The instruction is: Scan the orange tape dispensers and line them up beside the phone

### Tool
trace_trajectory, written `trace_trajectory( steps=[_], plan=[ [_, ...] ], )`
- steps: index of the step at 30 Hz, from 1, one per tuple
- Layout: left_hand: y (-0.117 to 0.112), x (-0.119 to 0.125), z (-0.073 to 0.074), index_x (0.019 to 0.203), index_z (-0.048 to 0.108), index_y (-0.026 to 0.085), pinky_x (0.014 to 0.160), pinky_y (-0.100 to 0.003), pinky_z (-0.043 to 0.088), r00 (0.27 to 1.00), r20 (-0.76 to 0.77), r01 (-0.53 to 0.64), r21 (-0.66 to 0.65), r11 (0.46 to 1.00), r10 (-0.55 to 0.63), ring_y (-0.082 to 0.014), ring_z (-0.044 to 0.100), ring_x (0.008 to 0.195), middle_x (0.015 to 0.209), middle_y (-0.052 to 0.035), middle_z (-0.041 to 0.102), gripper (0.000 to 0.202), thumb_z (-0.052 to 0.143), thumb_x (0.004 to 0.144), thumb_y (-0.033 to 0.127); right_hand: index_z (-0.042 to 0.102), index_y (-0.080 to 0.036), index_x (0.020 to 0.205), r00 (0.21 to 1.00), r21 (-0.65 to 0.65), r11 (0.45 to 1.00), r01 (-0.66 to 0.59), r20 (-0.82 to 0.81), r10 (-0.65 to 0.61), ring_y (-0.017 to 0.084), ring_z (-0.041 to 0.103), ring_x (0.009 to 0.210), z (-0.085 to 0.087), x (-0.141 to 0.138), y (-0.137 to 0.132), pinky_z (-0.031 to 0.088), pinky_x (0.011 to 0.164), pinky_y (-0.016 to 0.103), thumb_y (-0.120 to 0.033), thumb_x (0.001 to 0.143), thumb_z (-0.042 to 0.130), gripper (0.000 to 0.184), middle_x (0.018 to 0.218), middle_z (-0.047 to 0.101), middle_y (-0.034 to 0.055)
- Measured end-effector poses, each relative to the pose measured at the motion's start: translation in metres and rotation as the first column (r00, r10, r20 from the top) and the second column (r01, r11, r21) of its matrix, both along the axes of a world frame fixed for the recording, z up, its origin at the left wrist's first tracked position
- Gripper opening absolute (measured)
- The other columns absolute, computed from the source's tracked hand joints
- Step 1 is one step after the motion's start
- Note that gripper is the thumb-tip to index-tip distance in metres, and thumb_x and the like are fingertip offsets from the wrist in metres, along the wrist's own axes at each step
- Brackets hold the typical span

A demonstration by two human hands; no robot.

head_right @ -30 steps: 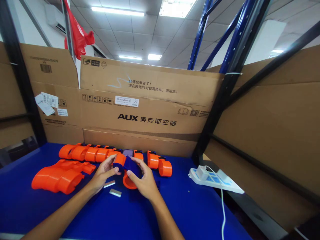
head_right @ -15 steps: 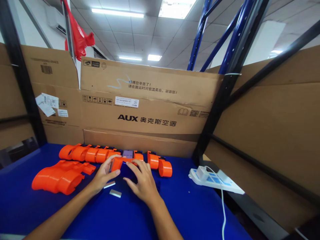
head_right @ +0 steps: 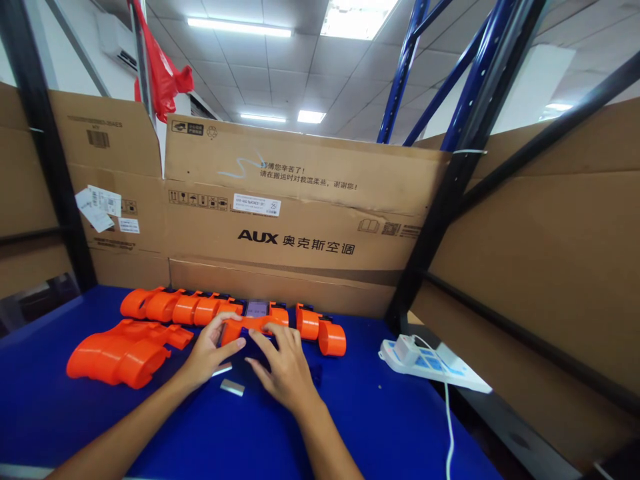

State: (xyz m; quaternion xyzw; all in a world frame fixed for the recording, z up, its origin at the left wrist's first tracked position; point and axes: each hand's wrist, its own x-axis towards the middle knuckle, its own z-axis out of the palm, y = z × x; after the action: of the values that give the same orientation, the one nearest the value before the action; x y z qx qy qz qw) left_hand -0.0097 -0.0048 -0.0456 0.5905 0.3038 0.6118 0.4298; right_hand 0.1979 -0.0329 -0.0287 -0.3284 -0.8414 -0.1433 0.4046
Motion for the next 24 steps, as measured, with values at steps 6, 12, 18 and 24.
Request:
trace_trajectory(
  steps=[6, 12, 18, 24],
  plan=[
    [-0.0027, -0.0009, 0.0024, 0.106, 0.061, 0.023, 0.091, -0.036, 0.045, 1.0, -0.008, 0.006, -0.009, 1.0, -0.006, -0.0253, 0.062, 0.098, 0.102, -0.0047, 0.067, 0.041, 0.082, 0.072, 0.034, 0.05, -0.029, 0.141, 1.0, 0.008, 1.0, 0.013, 0.013, -0.013, 0.031, 0.058, 0.114, -0.0002, -0.0009, -0.0012, 0.049, 0.093, 0.05, -0.029, 0.089, 0.068, 0.055, 0.124, 0.059, 0.0143],
    [-0.0019, -0.0016, 0.002, 0.104, 0.062, 0.022, 0.087, -0.035, 0.046, 1.0, 0.025, 0.005, -0.032, 0.999, -0.004, -0.0247, 0.063, 0.094, 0.098, -0.0041, 0.068, 0.044, 0.085, 0.068, 0.034, 0.05, -0.029, 0.142, 1.0, 0.008, 1.0, 0.013, 0.003, -0.013, 0.031, 0.058, 0.114, -0.0003, -0.0015, -0.0017, 0.049, 0.092, 0.05, -0.03, 0.089, 0.069, 0.057, 0.125, 0.059, 0.0144],
    [-0.0017, -0.001, 0.0022, 0.109, 0.064, 0.022, 0.096, -0.039, 0.045, 0.999, 0.033, 0.003, -0.008, 1.0, -0.003, -0.0281, 0.062, 0.105, 0.11, -0.0072, 0.068, 0.047, 0.084, 0.069, 0.036, 0.049, -0.03, 0.144, 0.998, -0.029, 1.0, 0.001, -0.056, -0.002, 0.031, 0.058, 0.115, -0.0007, -0.0028, -0.0039, 0.049, 0.095, 0.051, -0.033, 0.088, 0.07, 0.06, 0.127, 0.059, 0.0136],
    [-0.0078, 0.0009, 0.0031, 0.128, 0.057, 0.023, 0.084, -0.035, 0.052, 0.961, 0.172, 0.228, -0.056, 0.972, -0.216, -0.0277, 0.066, 0.1, 0.114, -0.0101, 0.068, 0.067, 0.082, 0.07, 0.044, 0.058, -0.028, 0.136, 0.933, -0.246, 0.962, -0.119, -0.359, 0.024, 0.03, 0.06, 0.116, 0.0006, 0.0001, -0.0011, 0.045, 0.102, 0.048, -0.037, 0.094, 0.059, 0.043, 0.126, 0.064, 0.0098]
  ],
)
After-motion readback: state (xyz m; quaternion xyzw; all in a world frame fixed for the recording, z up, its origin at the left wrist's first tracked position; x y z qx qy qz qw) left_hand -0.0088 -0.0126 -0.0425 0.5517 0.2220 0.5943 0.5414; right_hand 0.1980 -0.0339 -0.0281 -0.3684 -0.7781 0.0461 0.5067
